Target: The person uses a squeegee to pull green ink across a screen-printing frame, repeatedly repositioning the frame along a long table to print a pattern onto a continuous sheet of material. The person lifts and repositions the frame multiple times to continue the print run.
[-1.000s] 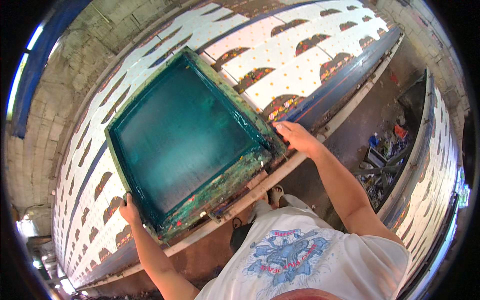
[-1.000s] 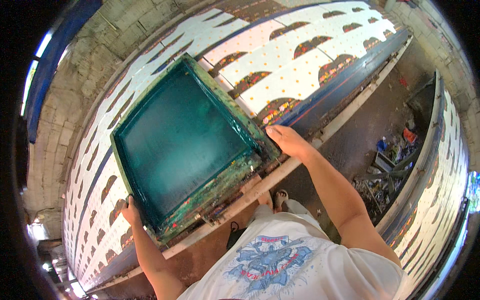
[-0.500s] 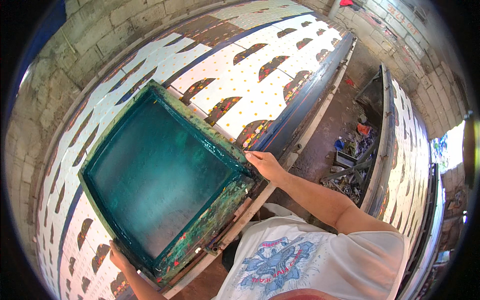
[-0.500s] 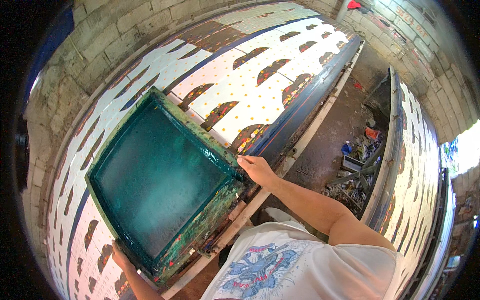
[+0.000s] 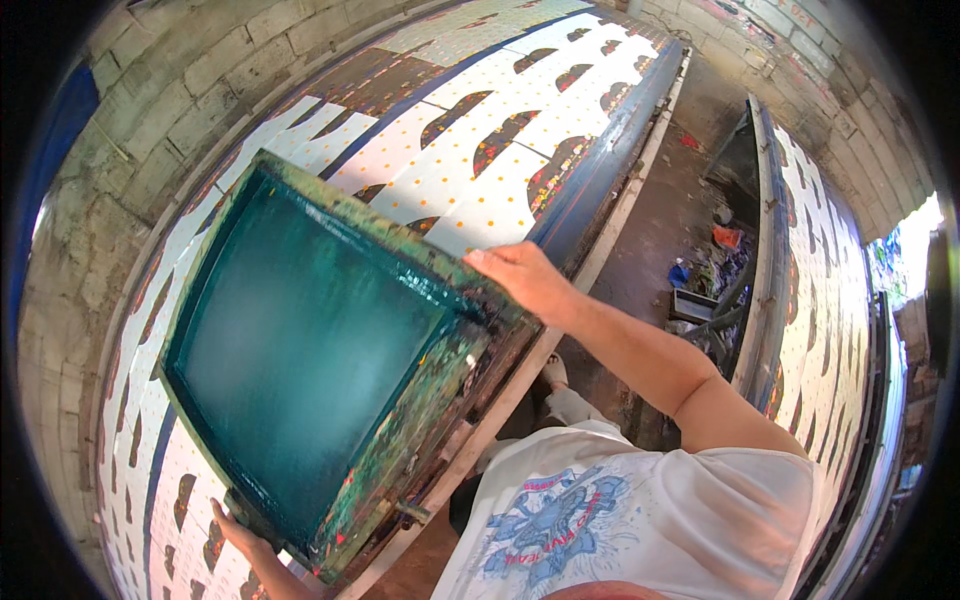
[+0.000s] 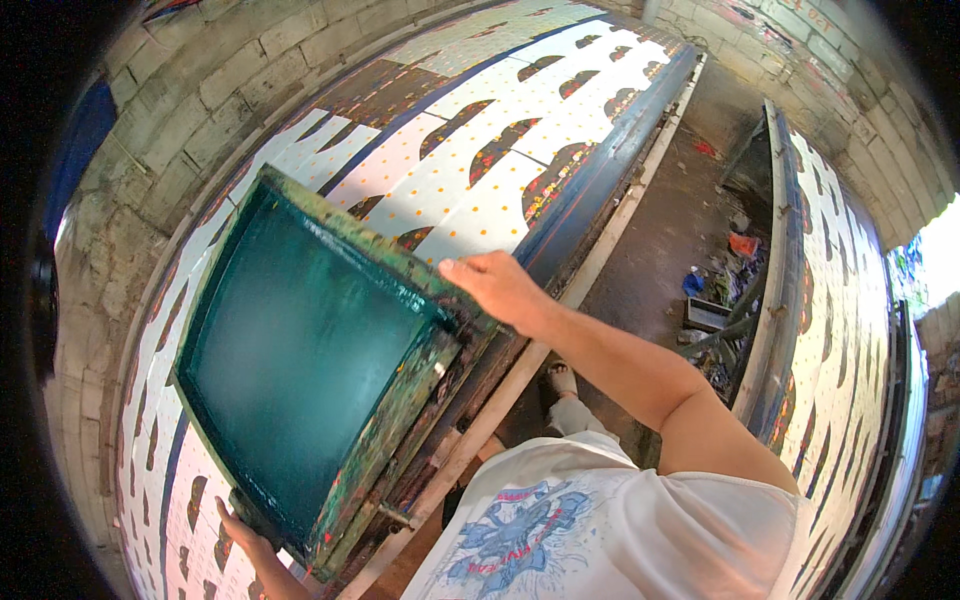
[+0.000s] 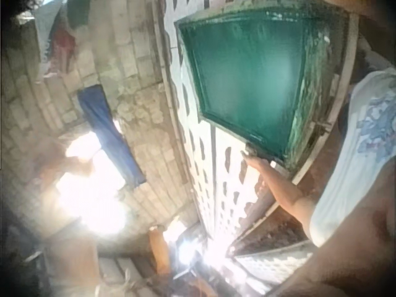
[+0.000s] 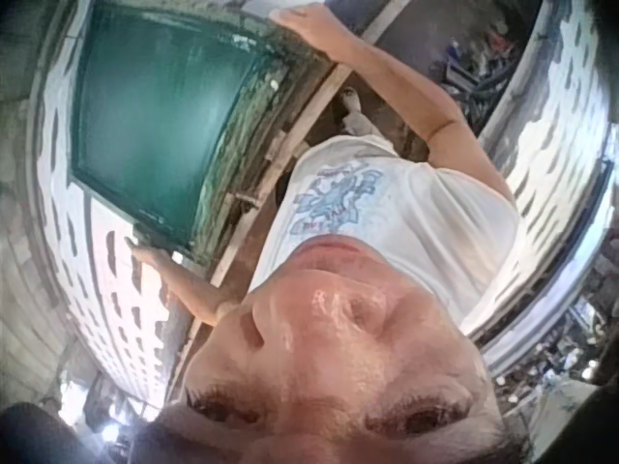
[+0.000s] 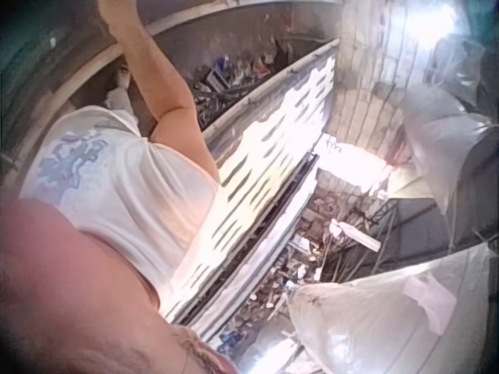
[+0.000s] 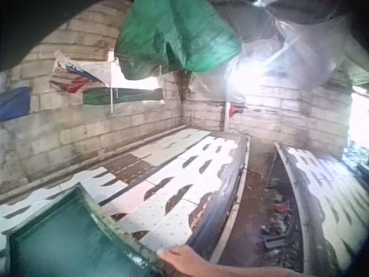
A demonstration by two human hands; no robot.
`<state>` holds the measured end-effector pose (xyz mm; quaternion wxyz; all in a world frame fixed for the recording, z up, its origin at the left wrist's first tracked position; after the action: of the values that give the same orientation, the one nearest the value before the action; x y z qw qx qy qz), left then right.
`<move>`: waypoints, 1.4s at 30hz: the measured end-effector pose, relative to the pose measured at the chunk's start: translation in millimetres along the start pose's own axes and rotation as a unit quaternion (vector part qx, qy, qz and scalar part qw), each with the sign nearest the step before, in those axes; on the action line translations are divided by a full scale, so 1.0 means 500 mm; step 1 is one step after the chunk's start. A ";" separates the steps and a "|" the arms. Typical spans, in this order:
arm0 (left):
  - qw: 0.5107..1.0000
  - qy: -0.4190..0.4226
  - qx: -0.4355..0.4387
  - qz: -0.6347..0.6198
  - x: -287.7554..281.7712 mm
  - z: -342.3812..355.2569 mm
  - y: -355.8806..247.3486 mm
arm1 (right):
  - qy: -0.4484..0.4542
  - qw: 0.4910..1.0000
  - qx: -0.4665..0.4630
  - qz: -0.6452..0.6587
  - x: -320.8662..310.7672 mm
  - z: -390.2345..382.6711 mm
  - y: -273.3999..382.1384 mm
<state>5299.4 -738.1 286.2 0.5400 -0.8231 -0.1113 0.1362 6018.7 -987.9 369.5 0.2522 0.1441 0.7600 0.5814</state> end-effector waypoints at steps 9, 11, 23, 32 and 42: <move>0.989 0.138 -0.012 -0.054 0.452 -0.227 -0.052 | -0.007 0.998 -0.010 -0.063 -0.367 0.239 -0.026; 0.989 0.135 -0.008 -0.054 0.568 -0.298 -0.061 | 0.003 0.997 0.006 -0.071 -0.468 0.304 -0.050; 0.991 0.087 0.035 -0.096 1.131 -0.609 0.054 | -0.076 0.993 0.085 0.015 -1.017 0.604 -0.276; 0.991 0.041 0.095 -0.086 1.340 -0.737 0.103 | -0.077 0.988 0.130 0.035 -1.232 0.691 -0.391; 0.990 -0.034 0.128 -0.046 1.429 -0.785 0.132 | -0.073 0.991 0.109 0.012 -1.319 0.720 -0.378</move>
<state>6107.5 -865.0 300.1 0.6423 -0.7363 -0.1488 0.1525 6779.2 -1086.9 260.5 0.2828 0.2220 0.7965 0.4862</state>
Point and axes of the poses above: each hand's wrist, its own z-axis towards the middle knuckle, its own x-axis out of the palm, y = z × x, the point moved 4 cm from there along z, towards the middle knuckle
